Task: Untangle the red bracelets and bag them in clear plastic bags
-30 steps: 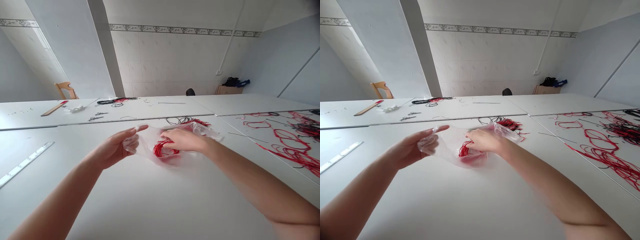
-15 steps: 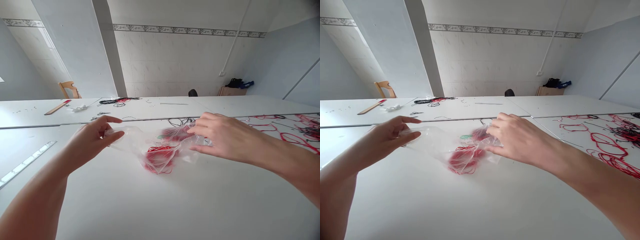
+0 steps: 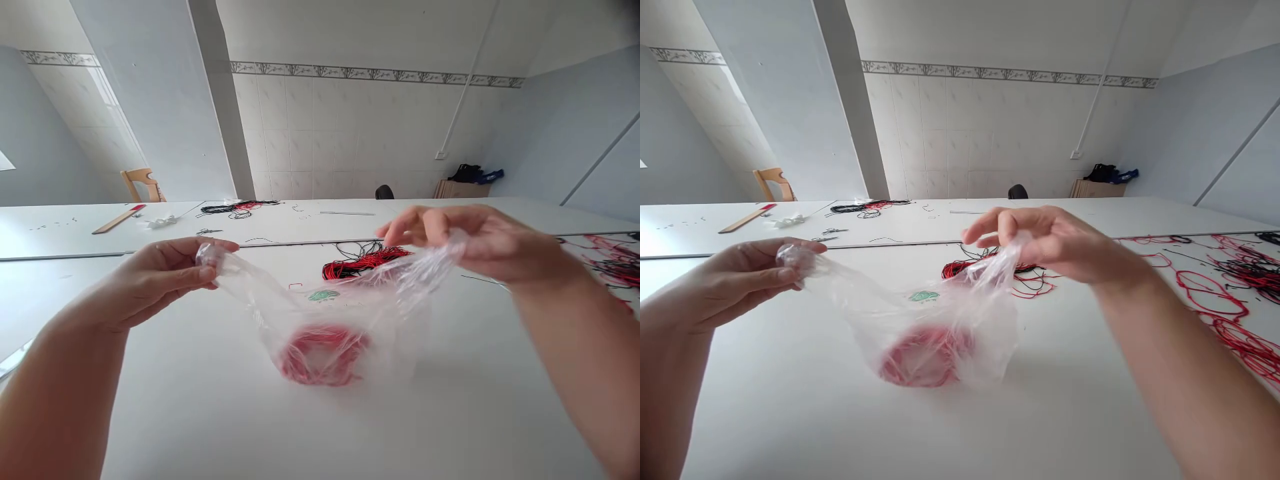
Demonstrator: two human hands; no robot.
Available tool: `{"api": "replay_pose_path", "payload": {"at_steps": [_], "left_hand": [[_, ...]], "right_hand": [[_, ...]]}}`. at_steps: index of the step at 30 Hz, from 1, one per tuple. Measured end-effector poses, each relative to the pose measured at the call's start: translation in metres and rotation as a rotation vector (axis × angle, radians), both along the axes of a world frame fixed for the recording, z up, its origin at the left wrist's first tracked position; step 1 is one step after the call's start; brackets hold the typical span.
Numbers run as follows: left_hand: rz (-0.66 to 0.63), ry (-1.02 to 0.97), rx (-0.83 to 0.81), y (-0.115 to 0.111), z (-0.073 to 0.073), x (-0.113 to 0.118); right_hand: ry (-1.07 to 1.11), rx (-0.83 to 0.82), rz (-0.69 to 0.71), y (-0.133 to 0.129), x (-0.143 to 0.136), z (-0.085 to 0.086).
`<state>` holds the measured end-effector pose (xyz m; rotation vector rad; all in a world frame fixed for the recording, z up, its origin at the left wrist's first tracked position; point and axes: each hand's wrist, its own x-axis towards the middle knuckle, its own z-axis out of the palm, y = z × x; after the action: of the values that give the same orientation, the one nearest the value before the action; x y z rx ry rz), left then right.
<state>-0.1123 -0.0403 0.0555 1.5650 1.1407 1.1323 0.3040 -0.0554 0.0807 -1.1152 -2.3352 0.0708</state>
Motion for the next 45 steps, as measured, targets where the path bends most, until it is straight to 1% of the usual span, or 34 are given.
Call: {"api": "replay_pose_path", "payload": {"at_steps": [1,2,3,4,6,8,10,11,14,17,19,20,22,24,27,30,32,35,37,38,40,44,45], "left_hand": [[0.012,-0.075,-0.008,0.005,-0.003,0.0],[0.017,-0.162,-0.015,0.011,-0.006,0.0],[0.003,-0.246,-0.013,0.017,-0.01,0.001],[-0.026,-0.316,-0.013,0.023,-0.013,0.004],[-0.084,-0.422,-0.048,0.03,-0.019,0.014],[-0.074,-0.54,-0.102,0.031,-0.022,0.028],[-0.062,-0.606,-0.184,0.029,-0.022,0.045],[-0.065,-0.616,-0.209,0.028,-0.022,0.053],[-0.15,-0.555,-0.185,0.027,-0.022,0.078],[-0.253,-0.419,-0.113,0.032,-0.025,0.102],[-0.302,-0.332,-0.079,0.036,-0.03,0.115],[-0.325,-0.291,-0.07,0.038,-0.033,0.12],[-0.36,-0.229,-0.055,0.039,-0.04,0.127],[-0.376,-0.197,-0.042,0.04,-0.046,0.128],[-0.412,-0.131,-0.024,0.042,-0.049,0.119],[-0.424,-0.031,-0.059,0.047,-0.048,0.107],[-0.431,-0.04,-0.107,0.051,-0.046,0.101],[-0.532,-0.127,-0.217,0.057,-0.046,0.096],[-0.563,-0.181,-0.295,0.06,-0.047,0.092],[-0.552,-0.203,-0.331,0.062,-0.048,0.09],[-0.501,-0.233,-0.387,0.065,-0.05,0.086],[-0.323,-0.284,-0.394,0.071,-0.055,0.083],[-0.3,-0.299,-0.387,0.072,-0.057,0.085]], "right_hand": [[0.325,-0.211,0.176,0.006,-0.008,-0.006],[0.59,-0.397,0.324,0.013,-0.018,-0.014],[0.872,-0.45,0.415,0.018,-0.03,-0.021],[1.067,-0.513,0.464,0.023,-0.042,-0.027],[1.301,-0.669,0.493,0.03,-0.068,-0.036],[1.379,-0.838,0.502,0.032,-0.089,-0.04],[1.331,-0.927,0.481,0.033,-0.103,-0.041],[1.275,-0.922,0.455,0.034,-0.108,-0.042],[1.069,-0.78,0.364,0.036,-0.115,-0.052],[0.87,-0.665,0.248,0.042,-0.118,-0.069],[0.789,-0.61,0.194,0.048,-0.12,-0.08],[0.786,-0.593,0.2,0.051,-0.121,-0.085],[0.808,-0.592,0.275,0.057,-0.125,-0.093],[0.823,-0.588,0.358,0.061,-0.129,-0.097],[0.899,-0.536,0.366,0.065,-0.132,-0.098],[1.073,-0.616,0.375,0.068,-0.131,-0.096],[1.136,-0.679,0.412,0.069,-0.127,-0.093],[1.102,-0.72,0.448,0.069,-0.118,-0.089],[0.963,-0.703,0.445,0.067,-0.109,-0.086],[0.868,-0.668,0.43,0.066,-0.105,-0.084],[0.664,-0.534,0.362,0.063,-0.098,-0.081],[0.337,-0.124,0.124,0.058,-0.098,-0.08],[0.27,-0.034,0.069,0.058,-0.101,-0.081]]}}
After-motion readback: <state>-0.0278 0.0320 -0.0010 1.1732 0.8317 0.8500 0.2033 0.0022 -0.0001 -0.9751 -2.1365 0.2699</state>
